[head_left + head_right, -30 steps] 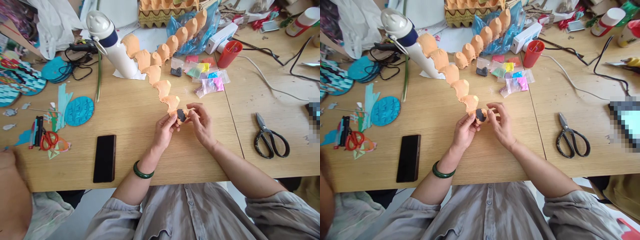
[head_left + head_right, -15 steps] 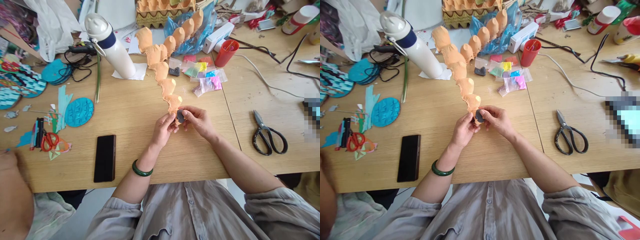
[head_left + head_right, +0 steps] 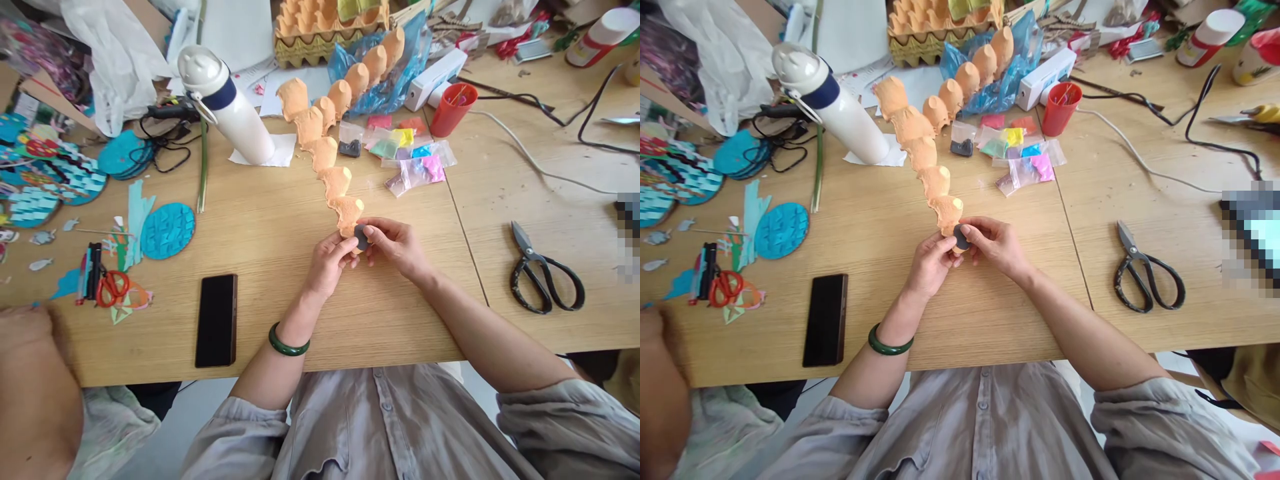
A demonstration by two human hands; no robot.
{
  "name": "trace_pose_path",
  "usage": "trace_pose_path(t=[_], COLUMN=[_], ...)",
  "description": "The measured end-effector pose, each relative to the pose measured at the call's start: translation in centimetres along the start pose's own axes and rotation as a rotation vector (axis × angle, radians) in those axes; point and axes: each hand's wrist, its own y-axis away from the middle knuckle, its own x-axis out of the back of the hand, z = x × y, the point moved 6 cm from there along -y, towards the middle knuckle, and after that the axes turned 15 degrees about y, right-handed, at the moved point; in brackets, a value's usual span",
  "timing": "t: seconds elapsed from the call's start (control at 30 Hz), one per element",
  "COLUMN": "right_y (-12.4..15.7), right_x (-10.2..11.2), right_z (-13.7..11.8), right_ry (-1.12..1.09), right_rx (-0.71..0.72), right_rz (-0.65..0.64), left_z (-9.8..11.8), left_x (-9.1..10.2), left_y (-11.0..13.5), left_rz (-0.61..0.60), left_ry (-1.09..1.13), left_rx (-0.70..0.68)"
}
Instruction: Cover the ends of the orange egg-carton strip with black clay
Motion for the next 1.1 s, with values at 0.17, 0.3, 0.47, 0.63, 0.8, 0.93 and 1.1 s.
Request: trace_pose_path(t=[0.17, 0.3, 0.47, 0.63, 0.8, 0.93, 1.1], right_y=[0.01, 0.07, 0.15, 0.22, 0.21, 0.16, 0.21], right_x=[-0.28, -0.51, -0.53, -0.41, -0.35, -0.32, -0.3], right_z=[0.04, 0.05, -0.02, -0.45, -0.52, -0.48, -0.78], right_ry=[-0.013, -0.033, -0.061, -0.081, -0.082, -0.107, -0.102], right_rx=[0.001, -0.014, -0.05, -0.047, -0.041, -0.056, -0.051], right_rz=[-0.01, -0.016, -0.015, -0.016, -0.022, -0.026, -0.03], left_z=[0.07, 0.14, 0.08, 0.22, 0.37, 0.38, 0.27], left_x=[0.05, -0.12, -0.11, -0.52, -0.5, -0.54, -0.35], left_y=[-0.05, -0.08, -0.11, 0.03, 0.1, 0.16, 0.15], left_rz=[0.02, 0.012, 0.033, -0.022, -0.044, -0.074, -0.087], left_ry=[0.024, 0.034, 0.048, 0.074, 0.066, 0.039, 0.034], left_rx=[0.015, 0.037, 0.042, 0.034, 0.016, 0.007, 0.008])
